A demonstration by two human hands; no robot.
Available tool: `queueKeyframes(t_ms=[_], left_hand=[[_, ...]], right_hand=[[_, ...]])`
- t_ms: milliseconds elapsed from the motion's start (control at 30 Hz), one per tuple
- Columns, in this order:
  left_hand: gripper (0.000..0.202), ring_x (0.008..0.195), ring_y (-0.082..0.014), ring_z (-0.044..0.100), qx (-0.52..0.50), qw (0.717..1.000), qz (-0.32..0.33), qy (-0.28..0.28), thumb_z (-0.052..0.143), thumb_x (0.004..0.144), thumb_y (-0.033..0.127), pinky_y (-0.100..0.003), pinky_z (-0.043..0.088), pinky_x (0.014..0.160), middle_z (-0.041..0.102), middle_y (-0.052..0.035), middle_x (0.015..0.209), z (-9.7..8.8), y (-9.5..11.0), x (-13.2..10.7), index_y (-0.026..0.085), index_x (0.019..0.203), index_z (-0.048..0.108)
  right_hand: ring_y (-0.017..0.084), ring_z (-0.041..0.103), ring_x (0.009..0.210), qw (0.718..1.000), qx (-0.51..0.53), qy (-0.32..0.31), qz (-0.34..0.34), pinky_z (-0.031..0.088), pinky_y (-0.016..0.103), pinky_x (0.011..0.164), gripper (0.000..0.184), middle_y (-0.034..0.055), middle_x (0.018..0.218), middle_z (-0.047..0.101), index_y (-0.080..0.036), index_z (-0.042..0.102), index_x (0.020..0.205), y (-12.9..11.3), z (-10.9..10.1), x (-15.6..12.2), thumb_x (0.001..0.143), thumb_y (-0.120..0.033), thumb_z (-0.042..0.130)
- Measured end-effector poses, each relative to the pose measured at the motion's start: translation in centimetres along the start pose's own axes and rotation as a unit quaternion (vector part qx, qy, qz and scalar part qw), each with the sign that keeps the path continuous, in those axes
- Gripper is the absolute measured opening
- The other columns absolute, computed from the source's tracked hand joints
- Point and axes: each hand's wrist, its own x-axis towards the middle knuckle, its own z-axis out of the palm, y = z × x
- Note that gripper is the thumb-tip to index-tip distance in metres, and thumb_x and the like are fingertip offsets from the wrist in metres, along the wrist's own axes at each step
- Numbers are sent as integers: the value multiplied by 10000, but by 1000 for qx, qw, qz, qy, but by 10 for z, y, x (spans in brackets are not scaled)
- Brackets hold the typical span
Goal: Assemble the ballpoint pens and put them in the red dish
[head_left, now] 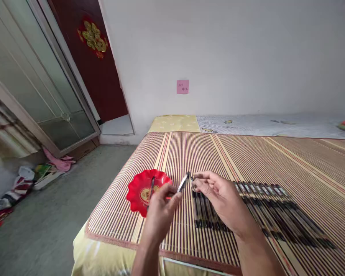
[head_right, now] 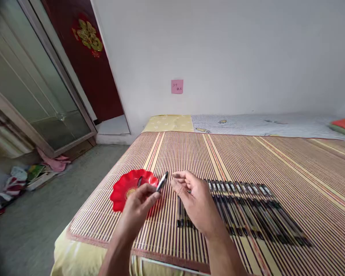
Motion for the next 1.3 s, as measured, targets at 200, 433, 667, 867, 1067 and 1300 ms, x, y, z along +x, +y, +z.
queueKeyframes(t_ms=[200, 433, 667, 867, 1067, 1300], left_hand=[[346, 618, -200, 558, 190, 963, -42, 185, 616, 814, 485, -303, 388, 600, 622, -20, 635, -58, -39, 25, 164, 840, 743], [233, 710, -226, 659, 315, 931, -80, 168, 623, 878, 368, -308, 411, 643, 712, -40, 723, -50, -34, 41, 174, 882, 751], [202, 955, -296, 708, 411, 886, -133, 167, 608, 935, 295, -344, 460, 743, 774, -114, 956, -50, -42, 42, 159, 1012, 735], [302, 987, -283, 701, 463, 873, -106, 114, 741, 844, 280, -333, 490, 789, 719, -129, 1096, -43, -52, 38, 144, 1105, 672], [319, 1026, -276, 688, 486, 859, -92, 134, 596, 862, 111, -331, 502, 821, 690, -122, 1119, -43, -58, 38, 160, 1176, 629], [365, 1062, -312, 677, 482, 861, -93, 132, 650, 866, 218, -382, 517, 885, 697, -138, 1127, -44, -65, 42, 154, 1224, 620]], right_hand=[[244, 711, 951, 999, -37, 35, -8, 578, 397, 850, 449, 117, 1055, 734, -178, 669, 1150, 11, -8, 1, 928, -563, 605], [243, 713, 925, 997, -68, 28, -29, 577, 390, 816, 374, 102, 962, 737, -175, 689, 1068, 10, -6, 5, 929, -508, 591], [233, 712, 905, 997, -62, 26, -27, 576, 390, 825, 353, 105, 977, 738, -175, 685, 1053, 16, -11, 7, 925, -493, 599], [227, 705, 907, 997, -65, 33, -26, 583, 383, 812, 327, 106, 987, 730, -183, 681, 1058, 17, -18, 4, 939, -474, 591], [227, 708, 923, 997, -66, 45, -23, 588, 385, 819, 343, 111, 1014, 732, -194, 690, 1091, 20, -27, 4, 953, -493, 596], [215, 701, 867, 992, -67, 103, -30, 573, 378, 786, 317, 100, 966, 735, -180, 702, 1055, 25, -39, 5, 935, -458, 606]])
